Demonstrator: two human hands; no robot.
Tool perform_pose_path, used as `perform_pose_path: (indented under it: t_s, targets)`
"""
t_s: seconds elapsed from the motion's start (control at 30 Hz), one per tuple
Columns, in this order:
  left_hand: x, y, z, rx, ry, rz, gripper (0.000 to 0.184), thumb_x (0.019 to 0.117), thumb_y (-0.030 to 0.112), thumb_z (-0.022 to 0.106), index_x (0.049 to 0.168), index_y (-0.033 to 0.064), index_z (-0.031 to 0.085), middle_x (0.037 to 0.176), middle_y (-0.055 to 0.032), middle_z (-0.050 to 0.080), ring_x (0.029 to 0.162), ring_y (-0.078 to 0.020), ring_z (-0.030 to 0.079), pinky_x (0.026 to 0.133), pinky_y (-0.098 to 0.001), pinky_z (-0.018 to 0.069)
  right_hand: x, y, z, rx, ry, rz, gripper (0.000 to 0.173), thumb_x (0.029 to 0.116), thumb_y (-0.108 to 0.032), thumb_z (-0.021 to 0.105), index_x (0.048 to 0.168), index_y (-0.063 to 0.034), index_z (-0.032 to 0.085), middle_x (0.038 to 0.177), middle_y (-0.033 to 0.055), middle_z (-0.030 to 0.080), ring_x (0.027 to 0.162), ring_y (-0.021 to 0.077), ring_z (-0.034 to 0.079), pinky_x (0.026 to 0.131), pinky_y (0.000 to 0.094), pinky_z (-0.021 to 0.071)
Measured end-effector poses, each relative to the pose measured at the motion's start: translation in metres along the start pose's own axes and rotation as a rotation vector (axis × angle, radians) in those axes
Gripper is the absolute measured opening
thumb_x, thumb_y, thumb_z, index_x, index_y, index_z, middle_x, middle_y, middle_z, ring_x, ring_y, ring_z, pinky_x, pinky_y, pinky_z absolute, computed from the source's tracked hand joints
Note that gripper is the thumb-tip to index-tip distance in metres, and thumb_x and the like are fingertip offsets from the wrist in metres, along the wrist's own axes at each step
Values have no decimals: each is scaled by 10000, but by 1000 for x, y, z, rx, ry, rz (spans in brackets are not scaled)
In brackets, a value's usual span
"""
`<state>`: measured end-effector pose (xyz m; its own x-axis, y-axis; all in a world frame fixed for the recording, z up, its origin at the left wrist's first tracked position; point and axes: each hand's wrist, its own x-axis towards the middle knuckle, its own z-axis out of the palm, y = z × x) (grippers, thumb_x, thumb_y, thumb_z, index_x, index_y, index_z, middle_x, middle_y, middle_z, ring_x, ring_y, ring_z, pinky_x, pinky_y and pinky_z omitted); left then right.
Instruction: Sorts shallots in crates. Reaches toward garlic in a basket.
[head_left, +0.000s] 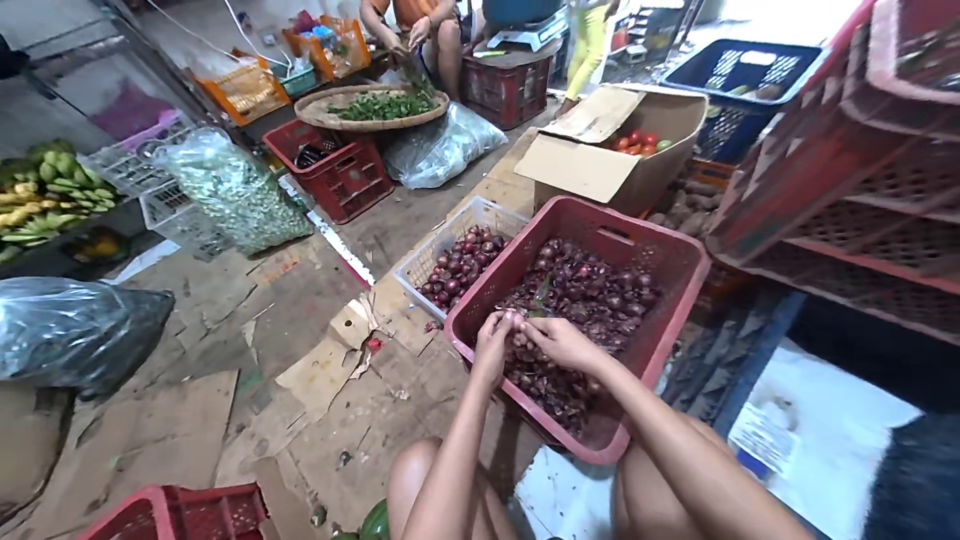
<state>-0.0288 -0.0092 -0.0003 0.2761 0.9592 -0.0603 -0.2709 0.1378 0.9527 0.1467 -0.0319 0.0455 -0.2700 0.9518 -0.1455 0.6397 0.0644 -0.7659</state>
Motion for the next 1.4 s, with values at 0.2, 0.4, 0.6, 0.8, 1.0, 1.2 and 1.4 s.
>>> perform_pose_path:
  t_s: [0.2, 0.4, 0.6, 0.8, 1.0, 1.2, 1.4]
  targets:
    - [-7, 2, -5, -229, -30, 8, 331, 1102, 147, 394, 1331, -57, 521, 1175, -155, 658, 989, -201, 666, 909, -365, 564, -3, -15, 8, 89, 187, 187, 421, 1079, -337, 396, 929, -117, 722, 849, 21, 713, 778, 142, 679, 738, 405, 559]
    - [-9, 10, -3, -323, 134, -20, 275, 1100, 141, 415, 1259, -43, 542, 1112, -157, 672, 950, -219, 690, 881, -371, 586, -17, -31, -9, -220, 259, 314, 784, 914, -299, 751, 1585, -179, 365, 1540, 199, 443, 1003, 404, 694, 871, 597, 562]
    - [-6, 4, -6, -213, 92, -5, 353, 1102, 279, 450, 1210, -13, 618, 1038, -104, 680, 882, -159, 662, 841, -312, 568, -20, -31, 3, -280, 195, -35, 490, 1029, -263, 562, 1510, -192, 504, 1461, 164, 531, 941, 357, 708, 813, 559, 585]
    - [-12, -2, -6, 4, 2, 12, 373, 1087, 294, 498, 1252, -14, 629, 1088, -127, 697, 968, -192, 674, 899, -374, 564, -16, -34, 21, -406, 186, 58, 543, 1085, -488, 418, 1307, -25, 595, 1302, 200, 603, 976, 370, 702, 808, 538, 580]
    - [-8, 2, -5, 105, -4, -17, 338, 1081, 226, 516, 1246, -43, 634, 1090, -129, 703, 962, -173, 676, 881, -346, 565, -12, -25, 25, -400, 118, 1, 457, 1110, -344, 349, 1284, -46, 648, 1230, 189, 681, 1093, 378, 686, 905, 574, 545]
    - [-13, 2, 1, 105, 177, -47, 358, 1097, 264, 454, 1220, -25, 627, 1045, -123, 682, 908, -180, 656, 812, -360, 563, -16, -41, 35, -304, 192, 47, 403, 1071, -296, 389, 1055, -25, 686, 1150, 164, 696, 1031, 331, 700, 849, 554, 555]
    - [28, 75, -17, -133, 263, -135, 343, 1071, 262, 503, 1288, 6, 572, 1189, -141, 645, 1033, -244, 650, 913, -426, 553, -17, -20, 14, -54, 50, 379, 512, 1035, -538, 497, 1215, -105, 703, 1121, 162, 723, 1060, 335, 695, 921, 603, 530]
